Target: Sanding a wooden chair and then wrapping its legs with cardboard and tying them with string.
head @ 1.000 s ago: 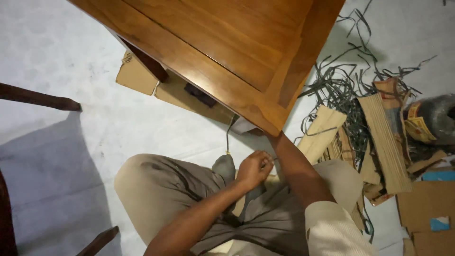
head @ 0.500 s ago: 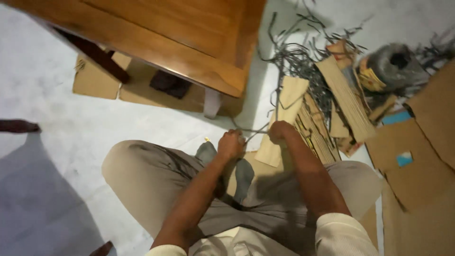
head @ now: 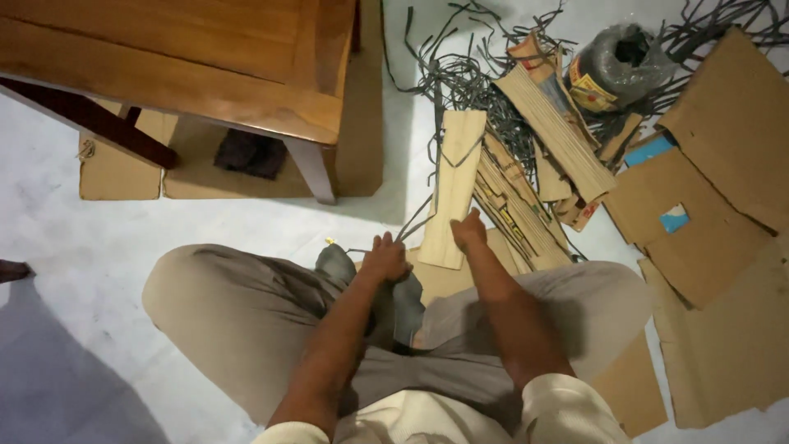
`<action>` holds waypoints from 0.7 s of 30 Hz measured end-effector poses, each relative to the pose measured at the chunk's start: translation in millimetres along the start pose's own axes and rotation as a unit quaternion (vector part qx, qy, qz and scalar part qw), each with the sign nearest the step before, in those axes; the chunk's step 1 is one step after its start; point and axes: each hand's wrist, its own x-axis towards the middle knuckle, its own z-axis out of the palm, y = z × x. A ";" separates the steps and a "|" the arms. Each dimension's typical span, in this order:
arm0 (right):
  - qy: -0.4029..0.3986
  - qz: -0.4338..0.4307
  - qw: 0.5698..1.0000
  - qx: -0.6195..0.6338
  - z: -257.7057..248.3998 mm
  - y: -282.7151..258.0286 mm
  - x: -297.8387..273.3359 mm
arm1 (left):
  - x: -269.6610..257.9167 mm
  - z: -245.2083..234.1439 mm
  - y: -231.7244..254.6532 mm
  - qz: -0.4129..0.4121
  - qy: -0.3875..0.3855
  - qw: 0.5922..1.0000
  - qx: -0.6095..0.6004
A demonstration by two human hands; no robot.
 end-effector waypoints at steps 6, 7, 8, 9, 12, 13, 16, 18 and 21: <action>-0.081 0.111 0.987 0.086 -5.2 -9.9 -1.6 | 15.9 26.5 -21.4 0.052 -0.080 0.995 0.011; -0.098 0.106 0.982 0.120 -7.2 -10.6 1.6 | 10.3 18.4 -14.1 0.059 -0.096 0.994 0.014; -0.115 0.101 0.976 0.154 -9.1 -11.5 4.7 | 4.7 10.3 -7.0 0.066 -0.111 0.991 0.016; -0.114 0.102 0.976 0.155 -17.0 -14.4 9.4 | 2.8 8.8 -0.8 0.068 -0.112 0.991 0.018; 0.046 0.022 0.989 0.137 -40.9 -23.3 17.1 | -3.1 5.8 17.2 0.087 -0.130 0.987 0.044; 0.089 0.017 0.988 0.129 -50.2 -26.3 16.5 | -4.2 4.9 24.3 0.104 -0.136 0.984 0.051; 0.180 0.015 0.977 0.116 -73.2 -37.4 11.2 | -1.0 8.7 38.8 0.145 -0.156 0.976 0.039; 0.223 0.018 0.968 0.111 -87.3 -47.2 -1.2 | 3.6 26.6 42.3 0.166 -0.170 0.971 0.018; 0.259 -0.013 0.938 0.230 -106.1 -67.3 -20.3 | 8.7 44.3 51.0 0.266 -0.121 0.955 -0.054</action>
